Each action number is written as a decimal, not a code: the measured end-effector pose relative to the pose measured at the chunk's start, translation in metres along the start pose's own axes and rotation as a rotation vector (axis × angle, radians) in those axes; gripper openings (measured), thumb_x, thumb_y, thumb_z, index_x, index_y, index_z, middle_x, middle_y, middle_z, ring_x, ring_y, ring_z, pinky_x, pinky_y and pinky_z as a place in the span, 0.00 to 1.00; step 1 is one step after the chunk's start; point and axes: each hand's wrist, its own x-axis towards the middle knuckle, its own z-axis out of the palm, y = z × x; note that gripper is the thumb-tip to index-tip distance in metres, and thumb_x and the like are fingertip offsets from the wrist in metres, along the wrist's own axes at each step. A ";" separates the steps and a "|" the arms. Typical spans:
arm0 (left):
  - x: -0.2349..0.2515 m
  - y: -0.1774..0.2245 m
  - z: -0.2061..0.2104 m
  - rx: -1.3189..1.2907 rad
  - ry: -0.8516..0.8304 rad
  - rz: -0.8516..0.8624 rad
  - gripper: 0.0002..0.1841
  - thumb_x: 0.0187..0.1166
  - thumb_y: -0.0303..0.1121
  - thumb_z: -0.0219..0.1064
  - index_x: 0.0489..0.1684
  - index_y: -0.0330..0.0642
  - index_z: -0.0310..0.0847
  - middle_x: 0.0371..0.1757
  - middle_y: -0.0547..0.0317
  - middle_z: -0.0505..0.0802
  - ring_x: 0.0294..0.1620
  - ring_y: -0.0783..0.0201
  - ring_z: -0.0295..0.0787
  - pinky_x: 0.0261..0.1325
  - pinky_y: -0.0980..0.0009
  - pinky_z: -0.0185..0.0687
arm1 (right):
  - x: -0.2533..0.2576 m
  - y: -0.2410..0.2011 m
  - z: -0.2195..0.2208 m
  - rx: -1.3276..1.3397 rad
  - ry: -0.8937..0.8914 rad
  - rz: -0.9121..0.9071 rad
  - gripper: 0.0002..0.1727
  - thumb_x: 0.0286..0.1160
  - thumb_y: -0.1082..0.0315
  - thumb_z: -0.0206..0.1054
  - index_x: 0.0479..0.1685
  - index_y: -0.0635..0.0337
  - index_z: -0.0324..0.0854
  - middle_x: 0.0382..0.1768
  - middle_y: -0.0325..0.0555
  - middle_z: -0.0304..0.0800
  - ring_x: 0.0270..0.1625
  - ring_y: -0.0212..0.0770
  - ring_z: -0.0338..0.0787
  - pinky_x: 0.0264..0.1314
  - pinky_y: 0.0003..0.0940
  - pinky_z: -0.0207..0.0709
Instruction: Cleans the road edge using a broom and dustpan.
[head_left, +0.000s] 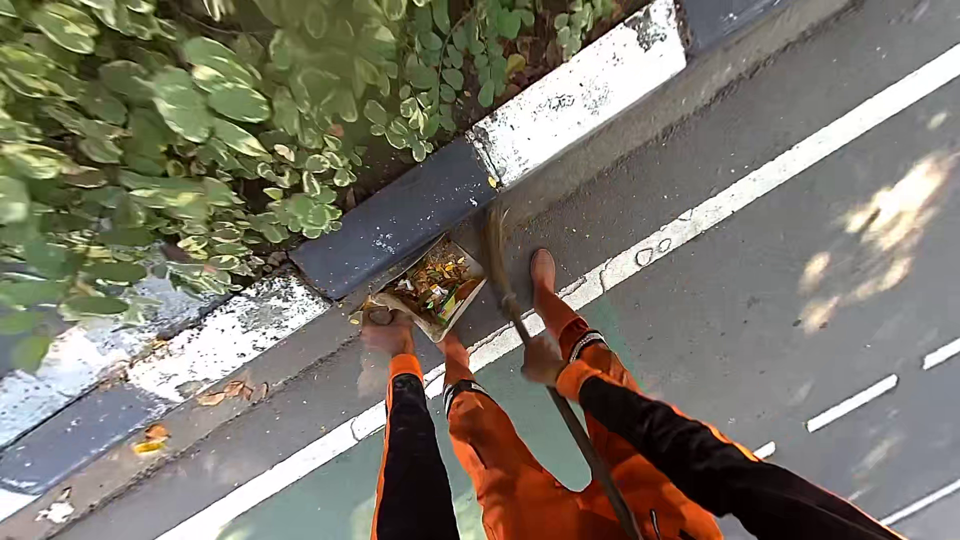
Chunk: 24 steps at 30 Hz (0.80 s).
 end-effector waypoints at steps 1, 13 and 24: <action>0.005 -0.011 -0.005 -0.025 0.013 0.012 0.19 0.63 0.33 0.77 0.52 0.38 0.89 0.50 0.37 0.95 0.58 0.40 0.92 0.61 0.43 0.81 | -0.014 -0.011 0.012 -0.033 -0.057 0.010 0.46 0.66 0.70 0.72 0.90 0.64 0.56 0.72 0.69 0.79 0.72 0.67 0.82 0.68 0.66 0.78; 0.049 -0.138 -0.083 -0.049 -0.099 -0.010 0.19 0.66 0.33 0.77 0.55 0.35 0.89 0.52 0.34 0.94 0.58 0.37 0.91 0.64 0.41 0.80 | -0.207 0.077 0.000 -0.045 0.449 0.239 0.12 0.71 0.71 0.71 0.43 0.75 0.81 0.37 0.70 0.86 0.44 0.69 0.88 0.47 0.67 0.78; 0.070 -0.112 -0.098 -0.031 -0.327 -0.112 0.30 0.70 0.36 0.77 0.72 0.34 0.79 0.63 0.30 0.89 0.68 0.33 0.85 0.69 0.36 0.79 | -0.180 0.057 0.073 0.319 -0.002 0.100 0.07 0.73 0.75 0.68 0.34 0.60 0.72 0.13 0.37 0.72 0.11 0.33 0.73 0.13 0.29 0.71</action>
